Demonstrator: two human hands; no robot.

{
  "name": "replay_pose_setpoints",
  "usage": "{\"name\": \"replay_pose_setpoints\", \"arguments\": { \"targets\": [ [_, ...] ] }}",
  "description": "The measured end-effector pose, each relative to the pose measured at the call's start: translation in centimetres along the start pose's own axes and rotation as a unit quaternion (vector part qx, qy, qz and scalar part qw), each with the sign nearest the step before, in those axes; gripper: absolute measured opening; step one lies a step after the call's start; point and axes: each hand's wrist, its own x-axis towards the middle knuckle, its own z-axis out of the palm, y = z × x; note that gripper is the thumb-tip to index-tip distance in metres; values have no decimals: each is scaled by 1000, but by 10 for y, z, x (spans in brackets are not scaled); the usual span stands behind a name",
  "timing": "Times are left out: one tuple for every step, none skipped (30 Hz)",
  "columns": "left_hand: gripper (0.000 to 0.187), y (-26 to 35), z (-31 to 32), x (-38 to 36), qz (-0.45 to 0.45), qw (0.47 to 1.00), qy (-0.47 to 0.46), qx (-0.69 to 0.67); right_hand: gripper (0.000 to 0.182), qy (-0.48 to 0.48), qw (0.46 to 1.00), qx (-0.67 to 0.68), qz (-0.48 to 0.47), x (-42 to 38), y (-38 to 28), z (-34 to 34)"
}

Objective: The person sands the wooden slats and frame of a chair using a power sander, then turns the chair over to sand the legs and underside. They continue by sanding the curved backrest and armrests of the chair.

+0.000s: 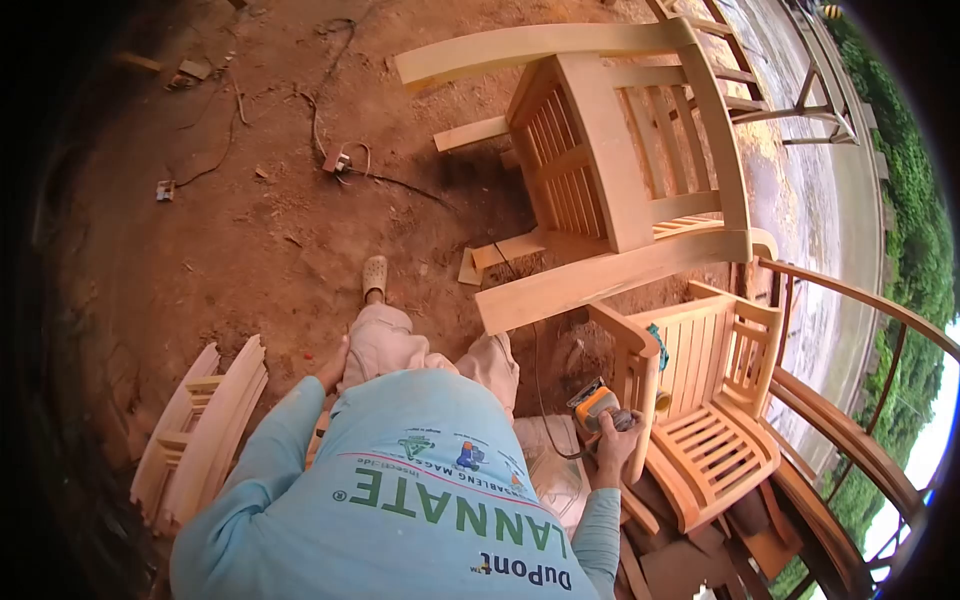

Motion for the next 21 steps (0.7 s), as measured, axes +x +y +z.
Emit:
{"name": "replay_pose_setpoints", "arguments": {
  "targets": [
    [89,1,-27,21,11,997,-13,69,68,12,1000,16,20,-19,-3,8],
    [89,3,-55,42,25,990,-24,138,68,25,998,33,38,-37,-5,18],
    [88,16,-83,50,53,973,-28,222,68,38,996,52,57,-53,3,26],
    [87,25,-109,53,82,948,-31,306,71,49,999,7,7,-53,48,27],
    [87,26,-130,58,77,952,-6,296,72,44,998,0,40,-74,31,32],
    [86,30,-147,64,76,955,21,286,73,41,997,-3,71,-95,6,42],
    [86,36,-163,71,77,957,46,275,74,39,994,-5,101,-115,-15,53],
    [83,36,-178,84,93,960,47,261,76,65,995,-34,70,-128,-19,62],
    [81,40,-190,89,109,962,47,246,77,75,995,-10,69,-139,-22,69],
    [78,44,-197,95,125,964,50,230,79,83,994,15,67,-148,-22,77],
    [74,47,-201,101,114,964,50,234,80,91,993,41,65,-154,-22,84],
    [70,68,-201,79,103,964,49,240,85,77,992,35,96,-155,-10,85],
    [66,84,-199,63,93,963,48,248,87,82,993,29,81,-162,-10,89],
    [65,88,-199,72,110,954,37,276,89,87,994,24,65,-165,-13,97],
    [63,88,-200,90,127,943,27,306,91,94,994,19,49,-170,-24,105],
    [62,100,-198,92,147,931,17,335,94,85,993,-17,83,-176,-41,110],
    [62,113,-195,94,191,919,20,343,96,65,991,-8,118,-179,-47,113],
    [62,133,-185,79,235,906,22,352,98,44,987,3,153,-183,-51,118],
    [62,157,-173,58,279,890,24,361,97,49,988,-35,142,-189,-44,124],
    [59,182,-162,40,281,910,-32,302,97,55,987,-74,131,-196,-38,129],
    [56,210,-149,22,278,926,-88,241,95,85,979,-167,75,-201,-22,138]
  ]
}}
